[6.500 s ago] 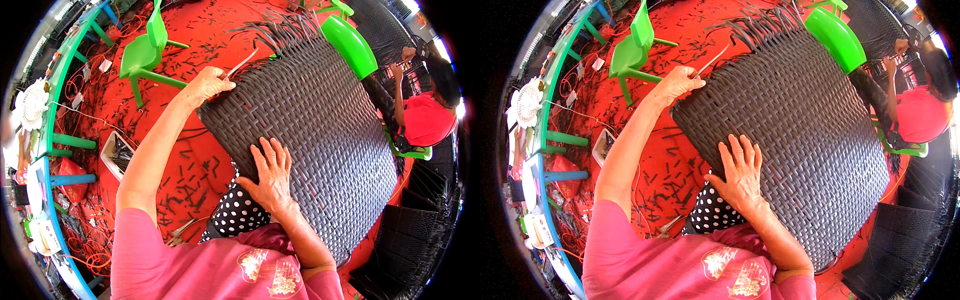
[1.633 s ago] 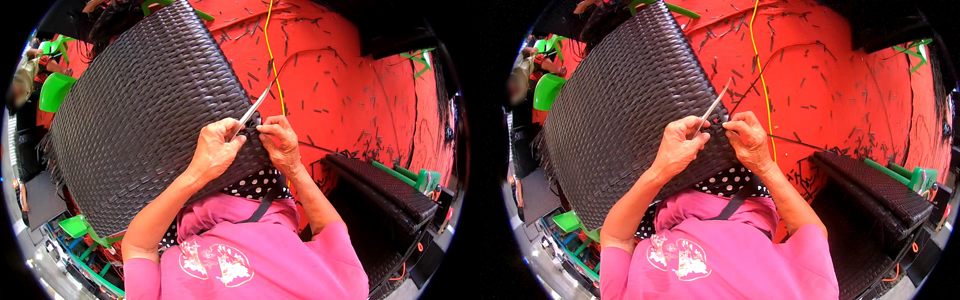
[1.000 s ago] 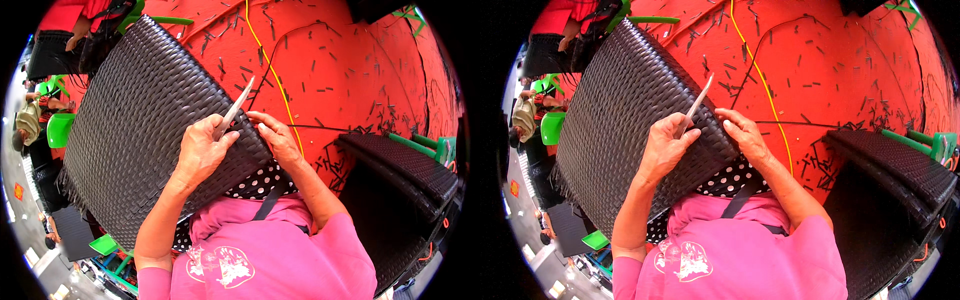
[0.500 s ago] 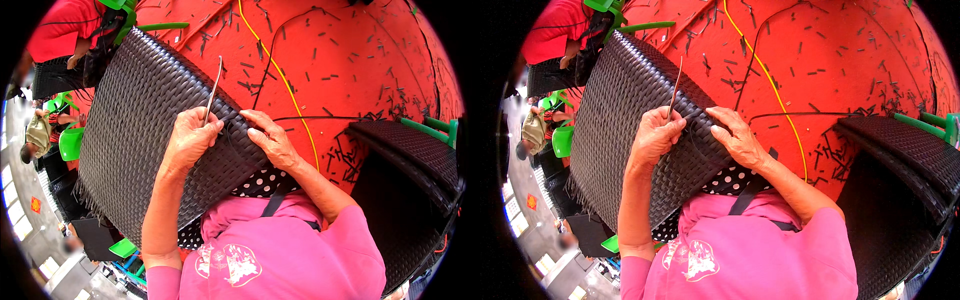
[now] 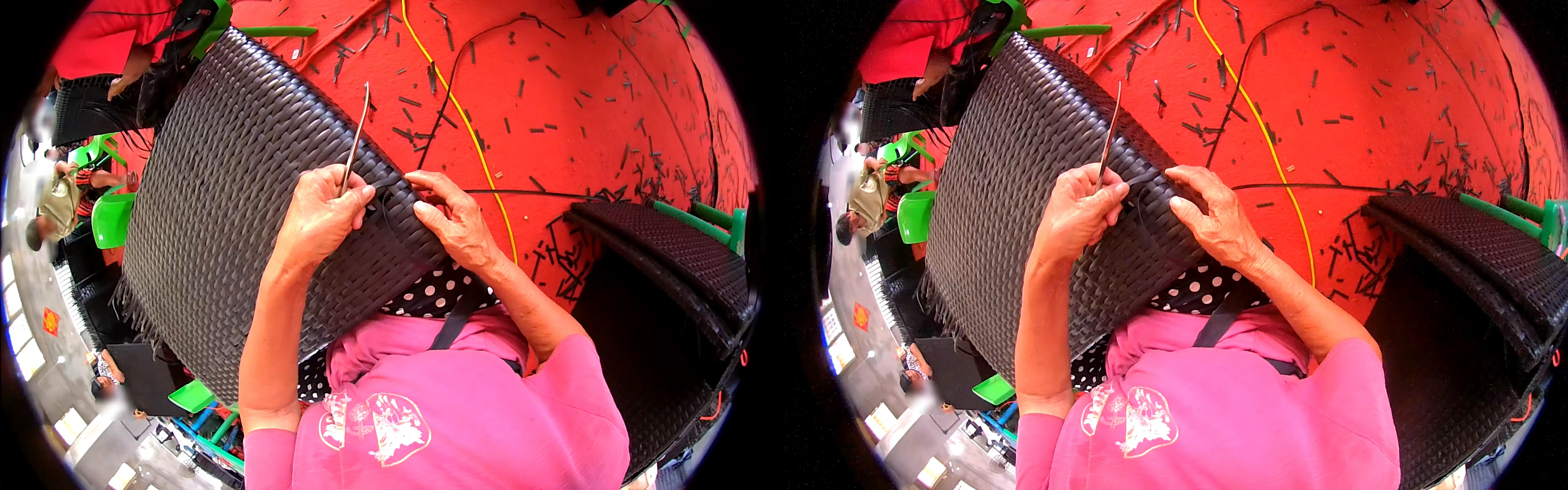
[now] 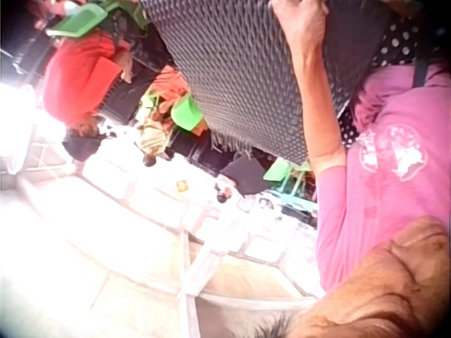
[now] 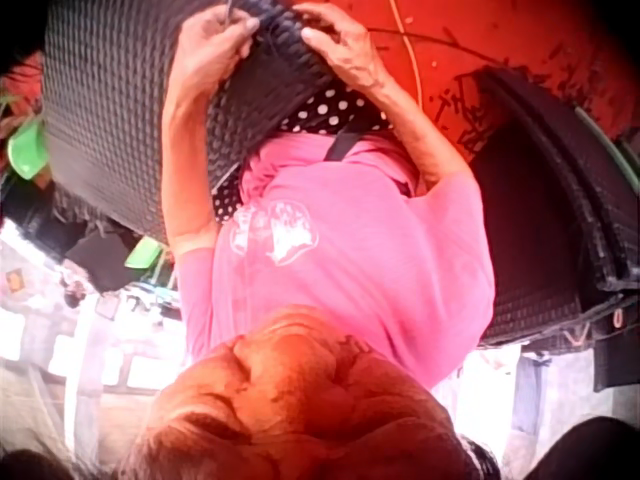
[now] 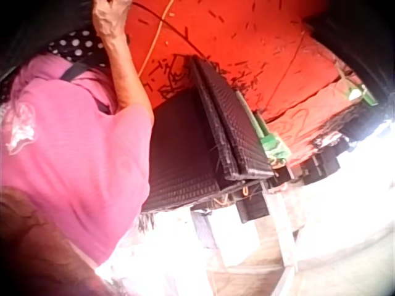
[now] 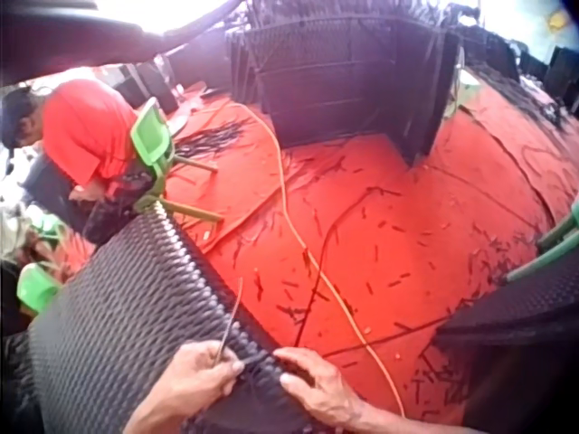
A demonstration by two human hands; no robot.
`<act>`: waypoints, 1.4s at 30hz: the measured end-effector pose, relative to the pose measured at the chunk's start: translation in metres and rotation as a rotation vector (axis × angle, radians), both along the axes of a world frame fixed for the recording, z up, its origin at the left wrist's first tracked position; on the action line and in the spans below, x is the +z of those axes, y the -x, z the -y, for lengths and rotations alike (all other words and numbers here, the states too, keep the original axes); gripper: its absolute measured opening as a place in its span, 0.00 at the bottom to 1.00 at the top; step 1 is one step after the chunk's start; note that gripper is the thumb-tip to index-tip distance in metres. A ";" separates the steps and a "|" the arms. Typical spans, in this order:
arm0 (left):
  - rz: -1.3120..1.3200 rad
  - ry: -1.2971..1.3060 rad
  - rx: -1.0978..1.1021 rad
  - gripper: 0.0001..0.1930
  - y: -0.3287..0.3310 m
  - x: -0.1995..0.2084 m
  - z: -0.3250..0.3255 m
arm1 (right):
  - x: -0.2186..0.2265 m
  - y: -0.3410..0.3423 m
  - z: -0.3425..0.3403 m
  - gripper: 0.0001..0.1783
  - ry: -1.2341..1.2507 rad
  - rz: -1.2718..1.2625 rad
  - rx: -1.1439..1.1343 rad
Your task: The person sits on the floor and weaves a black plastic strip into a large woven mat using a metal tool. They repeatedly insert the tool into the mat's weave to pull the strip through, trimming excess material as needed.
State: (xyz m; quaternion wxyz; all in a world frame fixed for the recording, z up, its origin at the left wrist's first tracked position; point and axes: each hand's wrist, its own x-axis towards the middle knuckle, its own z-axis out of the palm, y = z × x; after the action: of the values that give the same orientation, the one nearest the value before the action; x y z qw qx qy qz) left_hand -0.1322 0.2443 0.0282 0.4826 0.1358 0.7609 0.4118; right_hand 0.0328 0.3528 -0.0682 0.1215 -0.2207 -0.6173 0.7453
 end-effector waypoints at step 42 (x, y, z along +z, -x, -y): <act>-0.046 -0.141 0.022 0.04 -0.004 0.002 0.007 | 0.025 0.005 0.017 0.33 -0.320 0.013 -0.084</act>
State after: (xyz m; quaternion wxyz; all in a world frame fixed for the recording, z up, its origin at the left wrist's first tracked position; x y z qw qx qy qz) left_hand -0.1285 0.2375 0.0300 0.4499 0.1707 0.7423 0.4663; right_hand 0.0278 0.3354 -0.0432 0.1821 -0.2287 -0.7192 0.6303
